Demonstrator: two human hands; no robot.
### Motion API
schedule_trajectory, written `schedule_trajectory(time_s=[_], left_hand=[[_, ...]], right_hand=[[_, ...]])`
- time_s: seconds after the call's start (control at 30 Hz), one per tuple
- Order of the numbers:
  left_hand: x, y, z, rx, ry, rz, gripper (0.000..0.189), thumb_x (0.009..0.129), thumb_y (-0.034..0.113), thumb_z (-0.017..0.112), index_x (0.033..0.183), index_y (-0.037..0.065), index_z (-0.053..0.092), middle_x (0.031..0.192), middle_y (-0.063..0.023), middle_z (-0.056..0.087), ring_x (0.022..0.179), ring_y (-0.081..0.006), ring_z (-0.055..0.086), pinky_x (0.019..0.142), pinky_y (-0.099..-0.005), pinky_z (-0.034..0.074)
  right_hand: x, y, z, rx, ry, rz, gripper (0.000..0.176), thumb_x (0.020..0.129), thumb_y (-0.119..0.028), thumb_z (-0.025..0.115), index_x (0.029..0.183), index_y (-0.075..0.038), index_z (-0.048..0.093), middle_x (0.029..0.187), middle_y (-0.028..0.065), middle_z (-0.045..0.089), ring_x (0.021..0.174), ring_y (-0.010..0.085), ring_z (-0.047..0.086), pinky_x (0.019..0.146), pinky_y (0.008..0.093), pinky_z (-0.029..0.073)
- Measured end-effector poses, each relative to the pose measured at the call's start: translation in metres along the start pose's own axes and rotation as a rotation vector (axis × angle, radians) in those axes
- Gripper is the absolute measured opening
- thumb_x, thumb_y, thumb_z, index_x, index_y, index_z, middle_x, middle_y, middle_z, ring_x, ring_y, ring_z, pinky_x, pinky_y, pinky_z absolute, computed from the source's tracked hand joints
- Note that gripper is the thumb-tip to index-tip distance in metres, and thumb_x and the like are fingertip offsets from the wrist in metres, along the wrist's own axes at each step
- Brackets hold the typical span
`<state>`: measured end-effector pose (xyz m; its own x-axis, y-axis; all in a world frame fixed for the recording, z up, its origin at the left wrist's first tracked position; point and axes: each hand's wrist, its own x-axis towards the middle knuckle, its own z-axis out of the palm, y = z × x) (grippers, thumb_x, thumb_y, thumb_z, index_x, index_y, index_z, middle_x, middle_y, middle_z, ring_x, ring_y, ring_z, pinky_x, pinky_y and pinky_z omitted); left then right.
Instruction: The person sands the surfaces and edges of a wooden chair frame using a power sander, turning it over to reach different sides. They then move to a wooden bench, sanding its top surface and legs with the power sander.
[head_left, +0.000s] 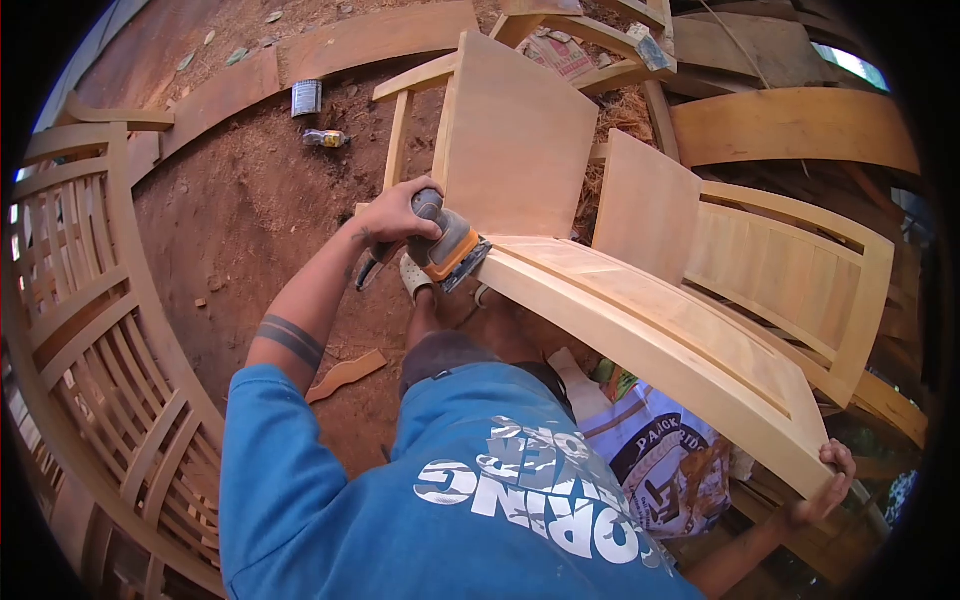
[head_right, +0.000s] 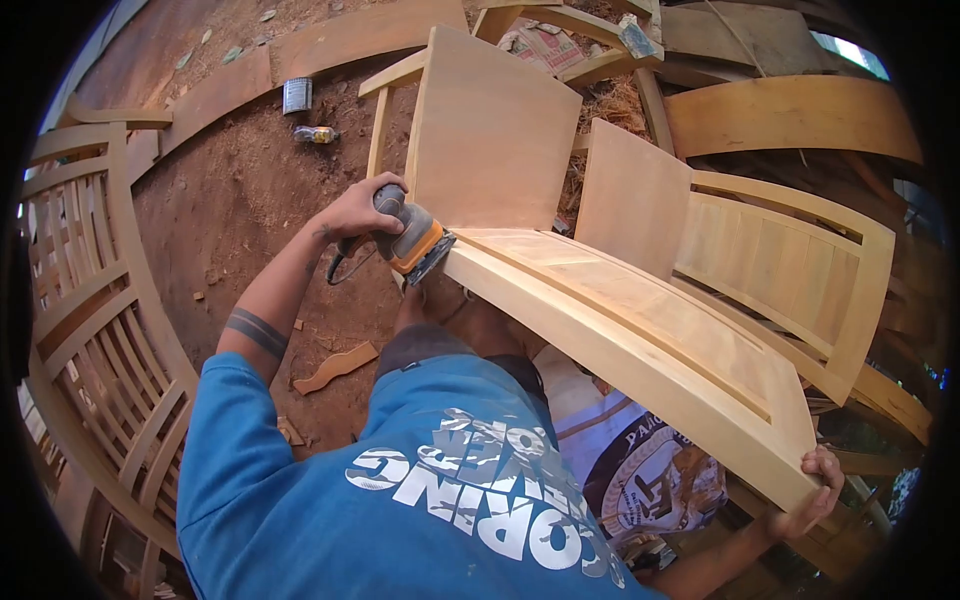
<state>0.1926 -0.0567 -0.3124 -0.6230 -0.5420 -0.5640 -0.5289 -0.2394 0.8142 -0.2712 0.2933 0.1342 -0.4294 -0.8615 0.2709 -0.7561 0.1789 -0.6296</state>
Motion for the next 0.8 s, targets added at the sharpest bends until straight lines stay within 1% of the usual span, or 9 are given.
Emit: schedule_trajectory(time_s=[0.17,0.27,0.33,0.47,0.53,0.6,0.63,0.73,0.8], left_hand=[[0.034,0.017,-0.011,0.055,-0.164,-0.02,0.063,0.065,0.021,0.084,0.122,0.009,0.06,0.106,-0.0099,0.063,0.097,-0.0225,0.062,0.088,-0.0364,0.053],[0.055,0.036,-0.008,0.053,-0.261,-0.04,0.064,0.064,0.021,0.083,0.122,0.006,0.061,0.106,-0.0099,0.063,0.095,-0.0224,0.063,0.086,-0.0361,0.053],[0.06,0.06,-0.004,0.033,-0.324,-0.078,0.064,0.064,0.021,0.083,0.122,0.005,0.061,0.106,-0.0104,0.063,0.095,-0.0229,0.063,0.086,-0.0359,0.053],[0.056,0.115,0.018,0.16,-0.403,0.125,0.065,0.064,0.026,0.082,0.122,0.005,0.061,0.106,-0.0122,0.065,0.095,-0.0231,0.065,0.083,-0.0348,0.054],[0.03,0.156,0.025,0.122,-0.426,0.187,0.066,0.064,0.029,0.082,0.123,0.005,0.061,0.104,-0.013,0.065,0.094,-0.0237,0.065,0.083,-0.0347,0.054],[0.008,0.181,0.032,0.106,-0.421,0.268,0.065,0.064,0.028,0.081,0.122,0.005,0.061,0.104,-0.014,0.066,0.094,-0.0249,0.065,0.083,-0.035,0.054],[0.004,0.183,0.036,0.145,-0.373,0.318,0.064,0.065,0.028,0.081,0.121,0.005,0.062,0.105,-0.0149,0.066,0.094,-0.0251,0.066,0.082,-0.0357,0.054],[0.01,0.16,0.032,0.113,-0.332,0.186,0.063,0.066,0.028,0.08,0.121,0.005,0.062,0.107,-0.0148,0.067,0.094,-0.0248,0.066,0.083,-0.0362,0.055],[0.025,0.118,0.018,0.112,-0.262,0.06,0.062,0.066,0.028,0.081,0.121,0.006,0.062,0.107,-0.0139,0.067,0.094,-0.0246,0.066,0.084,-0.0366,0.055]], right_hand=[[0.0,0.001,-0.001,0.032,-0.025,-0.032,0.042,0.103,-0.031,0.04,0.116,0.005,0.056,0.091,0.0133,0.056,0.096,0.0265,0.051,0.099,0.047,0.038],[0.001,0.001,0.002,0.034,-0.023,-0.043,0.041,0.102,-0.03,0.039,0.116,0.005,0.056,0.091,0.0135,0.056,0.094,0.026,0.051,0.099,0.0463,0.038],[0.002,-0.002,0.008,0.014,0.006,-0.041,0.041,0.102,-0.03,0.039,0.116,0.005,0.056,0.091,0.0135,0.056,0.094,0.0258,0.051,0.1,0.0462,0.038],[0.0,0.004,0.005,0.008,0.02,-0.048,0.042,0.101,-0.03,0.04,0.117,0.005,0.056,0.092,0.0138,0.056,0.094,0.0253,0.052,0.101,0.0459,0.037],[-0.001,0.005,0.003,0.015,0.025,-0.029,0.042,0.102,-0.03,0.039,0.116,0.005,0.056,0.093,0.0139,0.055,0.095,0.025,0.052,0.102,0.0459,0.037],[-0.001,0.005,0.003,0.024,0.029,-0.008,0.042,0.102,-0.03,0.038,0.116,0.005,0.056,0.094,0.0141,0.055,0.096,0.0248,0.051,0.103,0.046,0.037],[-0.001,0.004,0.002,0.027,0.03,0.003,0.042,0.102,-0.03,0.038,0.116,0.005,0.056,0.095,0.0142,0.055,0.096,0.0248,0.051,0.103,0.0461,0.037],[0.0,0.004,-0.001,0.023,0.002,0.011,0.042,0.103,-0.03,0.038,0.116,0.005,0.057,0.096,0.0143,0.054,0.097,0.025,0.051,0.104,0.0467,0.037],[0.001,0.005,-0.002,0.023,-0.008,-0.001,0.042,0.103,-0.03,0.037,0.116,0.005,0.057,0.096,0.0143,0.054,0.097,0.0251,0.051,0.104,0.047,0.037]])
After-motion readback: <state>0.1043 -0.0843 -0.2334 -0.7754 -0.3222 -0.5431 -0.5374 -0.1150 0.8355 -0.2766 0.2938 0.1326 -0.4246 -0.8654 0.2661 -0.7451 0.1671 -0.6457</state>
